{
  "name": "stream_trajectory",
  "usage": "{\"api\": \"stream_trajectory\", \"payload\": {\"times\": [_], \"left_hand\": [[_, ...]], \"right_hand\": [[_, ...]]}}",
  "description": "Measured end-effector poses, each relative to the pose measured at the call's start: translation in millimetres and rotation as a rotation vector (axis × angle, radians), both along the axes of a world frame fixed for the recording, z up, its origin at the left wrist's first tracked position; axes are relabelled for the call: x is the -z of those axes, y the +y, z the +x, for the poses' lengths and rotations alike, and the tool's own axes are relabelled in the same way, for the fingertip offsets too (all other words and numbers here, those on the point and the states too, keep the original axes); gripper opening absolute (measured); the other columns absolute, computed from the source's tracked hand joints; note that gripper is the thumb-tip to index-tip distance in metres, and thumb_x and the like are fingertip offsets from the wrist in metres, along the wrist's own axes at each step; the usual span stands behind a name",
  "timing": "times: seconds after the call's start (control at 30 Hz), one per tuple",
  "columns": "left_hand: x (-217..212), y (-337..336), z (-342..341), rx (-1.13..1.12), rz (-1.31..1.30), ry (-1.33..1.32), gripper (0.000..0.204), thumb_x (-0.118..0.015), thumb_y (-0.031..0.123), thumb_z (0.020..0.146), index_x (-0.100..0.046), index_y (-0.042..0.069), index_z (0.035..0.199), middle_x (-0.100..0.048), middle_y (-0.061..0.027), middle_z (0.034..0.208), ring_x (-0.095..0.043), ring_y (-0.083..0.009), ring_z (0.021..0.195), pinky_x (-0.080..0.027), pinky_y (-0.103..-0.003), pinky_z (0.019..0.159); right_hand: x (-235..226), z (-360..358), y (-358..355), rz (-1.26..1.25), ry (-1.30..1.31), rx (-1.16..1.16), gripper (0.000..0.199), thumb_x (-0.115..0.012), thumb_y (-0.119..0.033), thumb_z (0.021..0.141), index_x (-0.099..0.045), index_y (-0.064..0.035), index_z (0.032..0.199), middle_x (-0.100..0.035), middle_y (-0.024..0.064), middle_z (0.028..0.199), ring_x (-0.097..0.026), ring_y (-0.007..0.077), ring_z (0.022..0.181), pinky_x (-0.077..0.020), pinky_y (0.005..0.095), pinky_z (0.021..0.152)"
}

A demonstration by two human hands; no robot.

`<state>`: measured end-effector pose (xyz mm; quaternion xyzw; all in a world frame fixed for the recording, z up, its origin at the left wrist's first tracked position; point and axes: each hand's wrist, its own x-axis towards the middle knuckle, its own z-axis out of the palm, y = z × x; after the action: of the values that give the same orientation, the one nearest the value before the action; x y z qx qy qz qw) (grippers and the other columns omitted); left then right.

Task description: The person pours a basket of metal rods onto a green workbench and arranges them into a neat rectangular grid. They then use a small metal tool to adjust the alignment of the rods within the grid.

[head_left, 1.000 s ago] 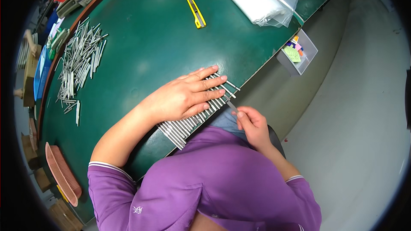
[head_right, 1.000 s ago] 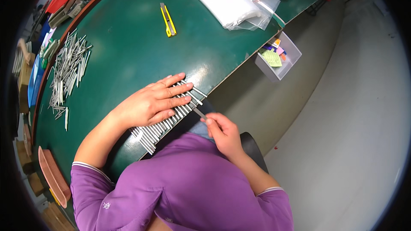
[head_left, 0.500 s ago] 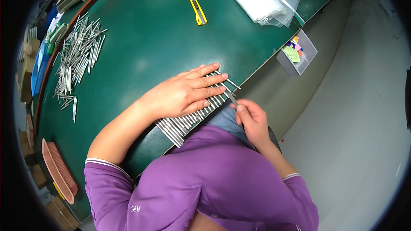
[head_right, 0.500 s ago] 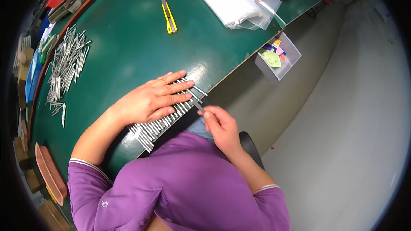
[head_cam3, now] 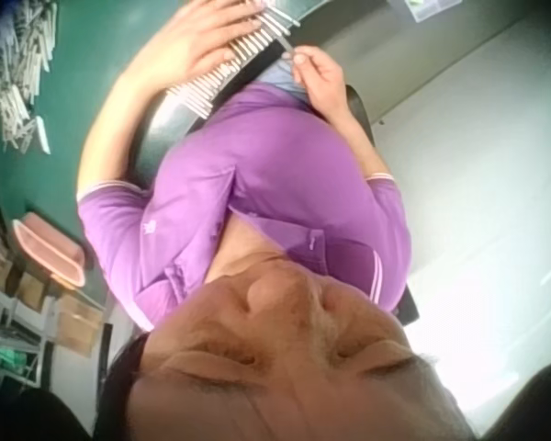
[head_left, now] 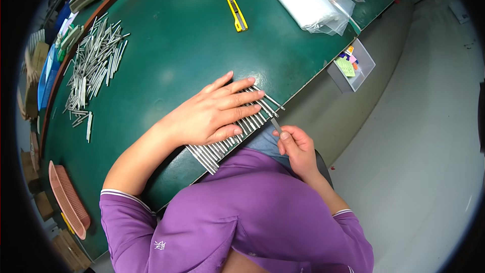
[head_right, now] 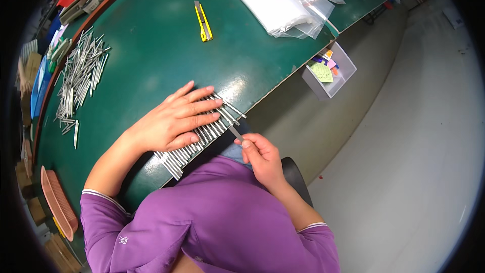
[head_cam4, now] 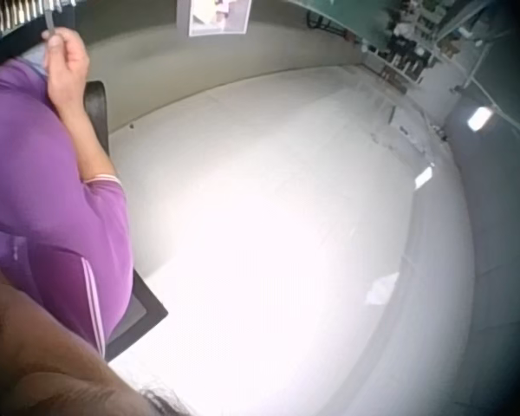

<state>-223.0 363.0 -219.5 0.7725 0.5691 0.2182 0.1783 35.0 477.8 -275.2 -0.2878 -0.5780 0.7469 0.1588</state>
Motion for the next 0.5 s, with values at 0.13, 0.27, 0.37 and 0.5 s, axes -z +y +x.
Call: {"api": "stream_trajectory", "payload": {"times": [0.13, 0.27, 0.37, 0.5], "left_hand": [[0.5, -3.2, 5.9, -0.023, -0.054, 0.027, 0.054, -0.059, 0.037, 0.097, -0.053, 0.012, 0.144, -0.040, -0.0095, 0.158, -0.028, -0.0343, 0.150, -0.019, -0.060, 0.121], [-0.3, 0.6, 8.9, -0.041, -0.053, 0.025, 0.058, -0.061, 0.035, 0.094, -0.050, 0.012, 0.146, -0.038, -0.0091, 0.159, -0.027, -0.0343, 0.151, -0.020, -0.060, 0.121], [-1.0, 2.1, 9.6, -0.041, -0.066, 0.035, 0.060, -0.063, 0.034, 0.093, -0.049, 0.012, 0.147, -0.036, -0.0090, 0.160, -0.026, -0.0340, 0.151, -0.020, -0.059, 0.122], [-1.3, 4.4, 13.3, -0.061, -0.058, 0.064, 0.061, -0.062, 0.035, 0.093, -0.047, 0.012, 0.148, -0.035, -0.0092, 0.161, -0.026, -0.0333, 0.151, -0.020, -0.058, 0.122]], "right_hand": [[-6.0, -2.9, 2.0, -0.012, -0.041, -0.007, 0.021, -0.054, -0.016, 0.105, -0.066, 0.0002, 0.108, -0.054, -0.0025, 0.070, -0.049, 0.0045, 0.065, -0.0397, 0.0218, 0.061], [-10.6, -5.2, 5.5, -0.013, -0.041, -0.002, 0.021, -0.054, -0.017, 0.105, -0.066, -0.0001, 0.109, -0.053, -0.0025, 0.069, -0.048, 0.0042, 0.065, -0.0388, 0.0216, 0.061], [-10.1, -7.0, 8.6, -0.015, -0.046, -0.007, 0.022, -0.053, -0.018, 0.105, -0.066, -0.0003, 0.108, -0.053, -0.0024, 0.069, -0.047, 0.0041, 0.064, -0.0378, 0.0215, 0.060], [-11.2, -10.6, 8.3, -0.008, -0.060, -0.016, 0.022, -0.052, -0.019, 0.106, -0.066, -0.0007, 0.108, -0.053, -0.0024, 0.069, -0.047, 0.0038, 0.064, -0.0369, 0.0213, 0.060]]}}
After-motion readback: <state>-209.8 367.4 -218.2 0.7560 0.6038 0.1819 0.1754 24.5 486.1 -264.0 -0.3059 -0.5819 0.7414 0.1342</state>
